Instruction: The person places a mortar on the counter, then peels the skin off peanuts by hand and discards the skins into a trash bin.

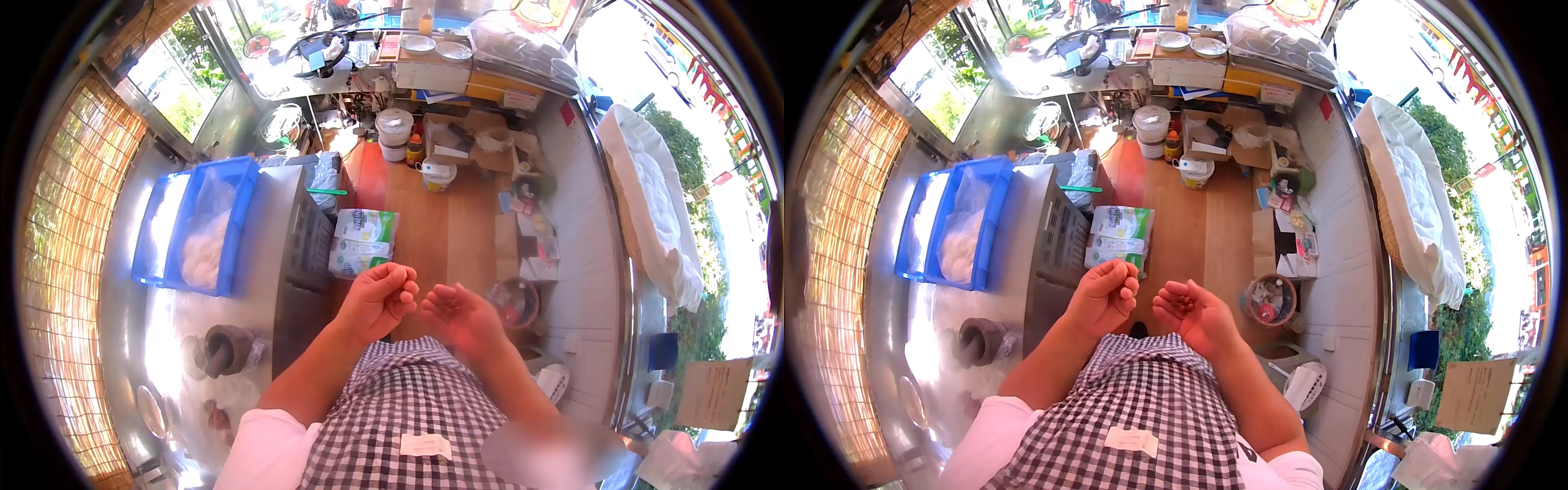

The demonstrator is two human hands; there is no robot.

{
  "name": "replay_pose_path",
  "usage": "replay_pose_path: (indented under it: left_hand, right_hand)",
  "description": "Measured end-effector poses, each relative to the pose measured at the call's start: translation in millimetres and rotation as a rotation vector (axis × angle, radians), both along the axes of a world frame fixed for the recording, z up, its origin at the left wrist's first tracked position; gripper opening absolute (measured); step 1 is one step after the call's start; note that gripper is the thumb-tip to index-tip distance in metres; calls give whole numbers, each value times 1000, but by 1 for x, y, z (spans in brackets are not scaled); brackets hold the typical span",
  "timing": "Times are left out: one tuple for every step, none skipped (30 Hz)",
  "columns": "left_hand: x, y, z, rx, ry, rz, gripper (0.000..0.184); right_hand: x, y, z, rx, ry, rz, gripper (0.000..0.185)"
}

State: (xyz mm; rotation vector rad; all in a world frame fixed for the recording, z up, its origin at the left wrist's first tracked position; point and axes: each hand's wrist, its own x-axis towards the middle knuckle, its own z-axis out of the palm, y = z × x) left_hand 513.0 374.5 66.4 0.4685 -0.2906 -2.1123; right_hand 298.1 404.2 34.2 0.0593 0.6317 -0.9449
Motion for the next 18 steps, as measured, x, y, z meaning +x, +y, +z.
replay_pose_path:
  left_hand:
    - [0, 1, 0, -3, -3, 3, 19]
    - [0, 3, 2, 2, -28, 10, 18]
    - [0, 5, 4, 7, -53, 18, 18]
    - [-1, 6, 5, 12, -78, 24, 18]
    - [-1, 8, 5, 5, -72, 33, 19]
    - [-1, 9, 3, -3, -65, 41, 19]
    - [-1, 10, 1, -11, -59, 50, 19]
    - [-2, 10, -1, -23, -21, 62, 20]
    - [-3, 10, -3, -34, 18, 74, 20]
    - [-3, 10, -4, -46, 56, 87, 21]
    - [0, 11, -4, -40, 75, 77, 21]
    - [2, 12, -4, -34, 95, 61, 22]
    - [3, 13, -5, -28, 115, 46, 22]
    - [3, 14, -3, -1, 83, 66, 22]
    - [3, 16, 0, 26, 50, 88, 22]
    - [2, 17, 2, 53, 18, 109, 22]
    - [3, 18, 1, 57, 19, 118, 22]
    - [4, 18, -2, 62, 20, 127, 21]
  right_hand:
    - [0, 0, 1, -5, 7, 2, 37]
    - [1, 1, 2, -10, 14, 3, 36]
    - [1, 2, 2, -8, 7, 3, 36]
    - [1, 2, 1, -5, 0, 4, 36]
    - [1, 3, 1, -2, -6, 5, 36]
    - [2, 4, 1, -5, -4, 5, 36]
    - [2, 4, 1, -8, -2, 7, 36]
    - [3, 5, 1, -11, 1, 7, 36]
    - [3, 6, 1, -12, 8, 7, 35]
    - [4, 7, 2, -13, 16, 7, 35]
    - [5, 9, 3, -15, 23, 11, 35]
    - [6, 10, 2, -13, 21, 12, 35]
    - [6, 11, 2, -11, 18, 12, 35]
    - [6, 11, 2, -10, 16, 12, 35]
    - [6, 13, 2, -11, 19, 12, 35]
    - [7, 13, 3, -12, 21, 13, 36]
    - [7, 14, 4, -13, 24, 14, 36]
    - [8, 15, 4, -11, 26, 15, 36]
